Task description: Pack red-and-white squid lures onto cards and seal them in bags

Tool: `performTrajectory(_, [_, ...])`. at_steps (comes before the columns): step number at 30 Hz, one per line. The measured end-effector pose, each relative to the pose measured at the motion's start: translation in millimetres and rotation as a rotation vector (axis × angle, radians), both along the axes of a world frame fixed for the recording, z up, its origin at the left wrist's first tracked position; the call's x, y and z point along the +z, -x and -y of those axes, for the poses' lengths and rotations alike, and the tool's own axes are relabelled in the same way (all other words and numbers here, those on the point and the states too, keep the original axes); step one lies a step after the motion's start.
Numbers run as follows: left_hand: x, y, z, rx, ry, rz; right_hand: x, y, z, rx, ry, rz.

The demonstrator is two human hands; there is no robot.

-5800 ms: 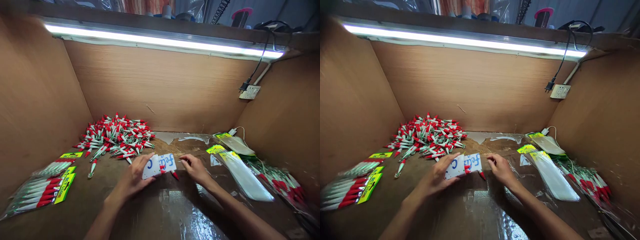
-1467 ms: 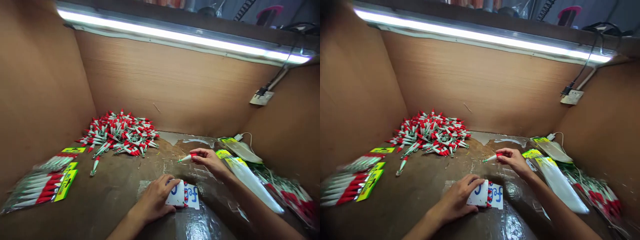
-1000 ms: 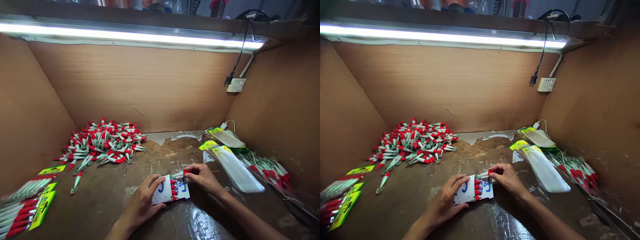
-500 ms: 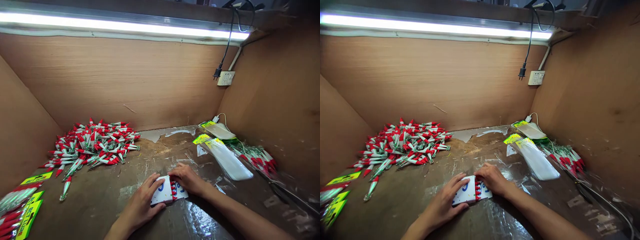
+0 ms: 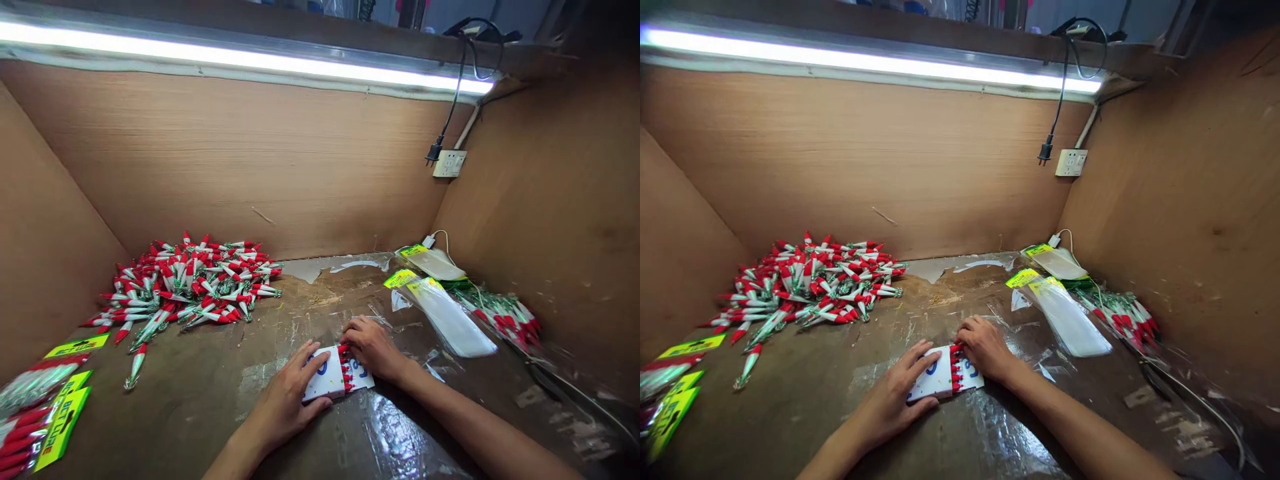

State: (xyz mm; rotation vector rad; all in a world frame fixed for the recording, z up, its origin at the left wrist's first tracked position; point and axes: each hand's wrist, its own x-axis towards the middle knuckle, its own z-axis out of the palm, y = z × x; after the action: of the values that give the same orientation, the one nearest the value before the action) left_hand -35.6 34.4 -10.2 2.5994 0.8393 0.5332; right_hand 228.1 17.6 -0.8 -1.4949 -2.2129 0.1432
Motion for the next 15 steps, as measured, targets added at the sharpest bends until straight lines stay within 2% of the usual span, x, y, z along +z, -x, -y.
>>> performTrajectory(3, [0.8,1,1,0.005,0.01,-0.013,5.9,-12,3,0.034,0.069,-0.053])
performTrajectory(6, [1.3,3,2,0.0,0.011,-0.024,3.0,-18,4,0.045,0.119,-0.096])
performTrajectory(10, [-1.1,3,1,-0.003,0.004,-0.026,-5.4,-12,4,0.01,0.01,-0.019])
performTrajectory(15, [-5.5,2,0,-0.01,0.0,-0.014,-5.7,-2,8,-0.032,-0.117,0.099])
